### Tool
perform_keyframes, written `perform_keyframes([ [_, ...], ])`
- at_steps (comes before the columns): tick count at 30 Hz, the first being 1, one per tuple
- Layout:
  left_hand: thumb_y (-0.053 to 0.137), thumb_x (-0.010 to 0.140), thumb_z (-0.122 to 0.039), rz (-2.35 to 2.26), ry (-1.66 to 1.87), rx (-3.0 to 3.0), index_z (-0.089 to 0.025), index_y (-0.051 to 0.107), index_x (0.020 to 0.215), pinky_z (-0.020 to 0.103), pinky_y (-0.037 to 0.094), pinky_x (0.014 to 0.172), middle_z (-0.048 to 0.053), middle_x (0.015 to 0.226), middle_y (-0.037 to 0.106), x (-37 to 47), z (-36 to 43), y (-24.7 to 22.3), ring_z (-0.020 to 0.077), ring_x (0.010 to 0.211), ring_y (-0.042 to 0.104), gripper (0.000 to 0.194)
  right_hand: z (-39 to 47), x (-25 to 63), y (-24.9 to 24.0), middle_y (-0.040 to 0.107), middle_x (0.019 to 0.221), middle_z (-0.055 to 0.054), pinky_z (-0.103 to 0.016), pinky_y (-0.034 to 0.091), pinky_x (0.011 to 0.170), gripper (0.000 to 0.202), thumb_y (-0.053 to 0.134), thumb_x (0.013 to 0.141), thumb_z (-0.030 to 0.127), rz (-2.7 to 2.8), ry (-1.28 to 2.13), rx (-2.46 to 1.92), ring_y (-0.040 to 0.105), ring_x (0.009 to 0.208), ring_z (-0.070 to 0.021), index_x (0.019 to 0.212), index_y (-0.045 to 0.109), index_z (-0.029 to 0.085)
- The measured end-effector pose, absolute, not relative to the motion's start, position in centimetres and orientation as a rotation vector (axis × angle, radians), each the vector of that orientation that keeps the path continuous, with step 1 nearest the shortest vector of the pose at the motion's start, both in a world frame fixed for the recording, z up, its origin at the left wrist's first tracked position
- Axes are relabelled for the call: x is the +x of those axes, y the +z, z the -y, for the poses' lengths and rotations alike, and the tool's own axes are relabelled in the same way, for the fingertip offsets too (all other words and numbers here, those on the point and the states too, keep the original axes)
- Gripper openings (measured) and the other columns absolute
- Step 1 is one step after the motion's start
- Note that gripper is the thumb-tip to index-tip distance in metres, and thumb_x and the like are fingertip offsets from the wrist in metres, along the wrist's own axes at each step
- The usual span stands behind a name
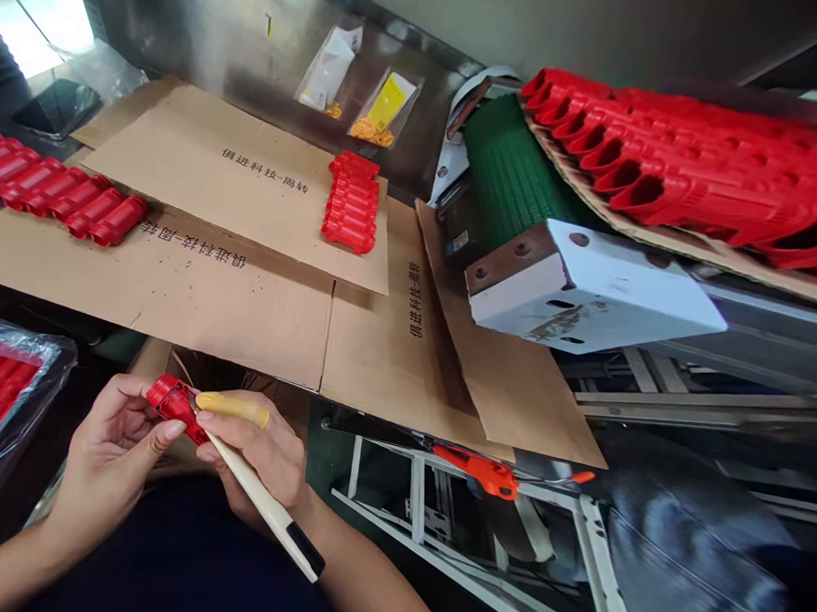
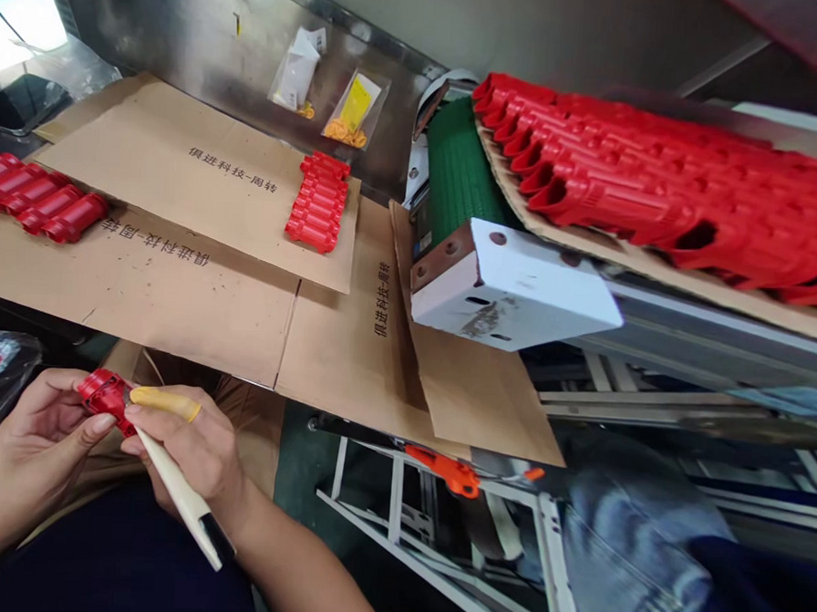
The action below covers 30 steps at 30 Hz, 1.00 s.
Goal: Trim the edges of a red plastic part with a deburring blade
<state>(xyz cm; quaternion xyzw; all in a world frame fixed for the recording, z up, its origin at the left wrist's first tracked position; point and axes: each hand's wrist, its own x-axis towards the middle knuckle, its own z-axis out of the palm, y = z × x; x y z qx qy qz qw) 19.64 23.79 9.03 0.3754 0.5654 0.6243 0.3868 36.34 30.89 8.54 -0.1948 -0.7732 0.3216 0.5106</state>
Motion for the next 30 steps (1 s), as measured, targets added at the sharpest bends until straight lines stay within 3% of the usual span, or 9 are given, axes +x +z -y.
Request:
perform_keyframes([
  [22, 0.089, 0.086, -0.024, -1.417, 1.628, 0.816, -0.026, 0.073, 0.101, 0.016, 0.063, 0.082, -0.001, 0.097, 0.083, 20.2, -23.5, 8.9, 0.0132, 0.089, 0.080, 0.022, -29.8, 36.3, 9.3, 0.080, 0.115, -0.014, -0.043, 0.068, 0.094, 0.035, 0.066, 0.100, 0.009, 1.825, 0.848, -0.569, 0.077, 0.113, -0.0269, 0.133, 0.069, 0.020],
  [27, 0.089, 0.086, -0.024, -1.380, 1.592, 0.744, -0.026, 0.072, 0.102, 0.019, 0.064, 0.082, 0.000, 0.097, 0.081, 19.9, -23.4, 8.8, 0.0139, 0.086, 0.078, 0.023, -29.8, 36.7, 9.2, 0.081, 0.117, -0.014, -0.040, 0.067, 0.095, 0.022, 0.067, 0.106, 0.022, 1.728, 0.976, -0.569, 0.078, 0.112, -0.0253, 0.127, 0.072, 0.020],
  [30, 0.088, 0.088, -0.026, -1.270, 1.563, 0.658, -0.030, 0.070, 0.113, 0.025, 0.066, 0.081, 0.001, 0.101, 0.082, 19.6, -23.6, 8.9, 0.0170, 0.088, 0.079, 0.032, -30.2, 37.6, 9.1, 0.081, 0.114, -0.011, -0.039, 0.066, 0.094, 0.017, 0.067, 0.107, 0.028, 1.630, 1.046, -0.753, 0.078, 0.106, -0.0240, 0.122, 0.074, 0.023],
])
